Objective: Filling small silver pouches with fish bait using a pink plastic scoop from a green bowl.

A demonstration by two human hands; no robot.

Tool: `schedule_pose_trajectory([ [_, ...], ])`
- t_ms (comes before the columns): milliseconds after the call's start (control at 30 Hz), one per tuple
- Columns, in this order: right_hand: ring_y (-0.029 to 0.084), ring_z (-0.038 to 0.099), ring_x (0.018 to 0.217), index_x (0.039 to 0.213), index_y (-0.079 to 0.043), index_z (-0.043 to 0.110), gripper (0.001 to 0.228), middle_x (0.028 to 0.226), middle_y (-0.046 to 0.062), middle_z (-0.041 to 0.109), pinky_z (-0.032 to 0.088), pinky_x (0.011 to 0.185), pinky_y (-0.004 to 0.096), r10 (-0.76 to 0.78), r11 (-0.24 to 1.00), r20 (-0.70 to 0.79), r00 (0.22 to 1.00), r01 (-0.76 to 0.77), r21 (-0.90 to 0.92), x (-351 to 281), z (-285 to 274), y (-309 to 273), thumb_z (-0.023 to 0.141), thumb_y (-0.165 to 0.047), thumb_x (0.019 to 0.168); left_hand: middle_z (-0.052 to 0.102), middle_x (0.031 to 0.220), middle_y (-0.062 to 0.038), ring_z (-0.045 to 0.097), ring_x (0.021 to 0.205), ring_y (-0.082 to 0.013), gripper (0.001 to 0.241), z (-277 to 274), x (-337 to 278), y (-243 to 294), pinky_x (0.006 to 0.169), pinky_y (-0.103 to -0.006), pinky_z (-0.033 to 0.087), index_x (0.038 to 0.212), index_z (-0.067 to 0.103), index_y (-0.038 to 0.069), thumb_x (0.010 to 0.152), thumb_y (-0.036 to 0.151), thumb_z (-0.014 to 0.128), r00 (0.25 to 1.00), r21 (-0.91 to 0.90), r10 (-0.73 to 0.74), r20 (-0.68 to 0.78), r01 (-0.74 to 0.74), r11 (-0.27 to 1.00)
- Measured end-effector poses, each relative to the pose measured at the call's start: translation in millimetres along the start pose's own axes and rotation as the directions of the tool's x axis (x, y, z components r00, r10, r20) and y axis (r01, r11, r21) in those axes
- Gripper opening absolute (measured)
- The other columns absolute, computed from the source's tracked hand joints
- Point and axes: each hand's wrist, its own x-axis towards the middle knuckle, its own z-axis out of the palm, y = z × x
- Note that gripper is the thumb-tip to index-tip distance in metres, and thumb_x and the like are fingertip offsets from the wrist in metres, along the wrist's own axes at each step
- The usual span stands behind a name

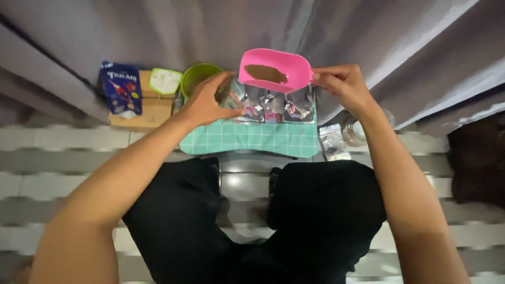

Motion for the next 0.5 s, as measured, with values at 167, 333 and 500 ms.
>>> schedule_pose_trajectory([
  [167,0.011,0.047,0.064,0.112,-0.01,0.079,0.015,0.071,0.008,0.064,0.041,0.059,0.025,-0.002,0.997,-0.042,0.999,-0.001,-0.077,-9,0,-18,0.075,-0.016,0.099,0.058,0.143,-0.018,0.053,0.136,-0.0374,0.098,1,2,0,0.116,-0.0502,0.04,0.148,0.051,0.01,0.067,0.042,0.096,0.999,0.045,0.036,0.014,-0.037,0.998],
  [333,0.011,0.05,0.069,0.111,-0.01,0.08,0.012,0.079,0.012,0.07,0.04,0.062,0.026,-0.086,0.984,-0.017,0.996,0.083,-0.158,-5,1,-24,0.077,-0.011,0.099,0.058,0.144,-0.02,0.053,0.137,-0.0384,0.096,-2,4,-5,0.117,-0.0505,0.039,0.149,0.05,0.007,0.071,0.042,0.094,0.999,0.048,0.026,0.025,-0.027,0.998],
  [500,0.01,0.046,0.066,0.105,-0.006,0.08,0.01,0.074,0.012,0.069,0.038,0.058,0.027,-0.124,0.981,-0.021,0.992,0.119,-0.152,0,7,-24,0.079,-0.01,0.096,0.057,0.146,-0.016,0.052,0.138,-0.0349,0.099,0,4,-18,0.117,-0.0477,0.04,0.149,0.05,0.01,0.069,0.048,0.094,0.998,0.051,0.013,0.055,-0.015,0.999],
])
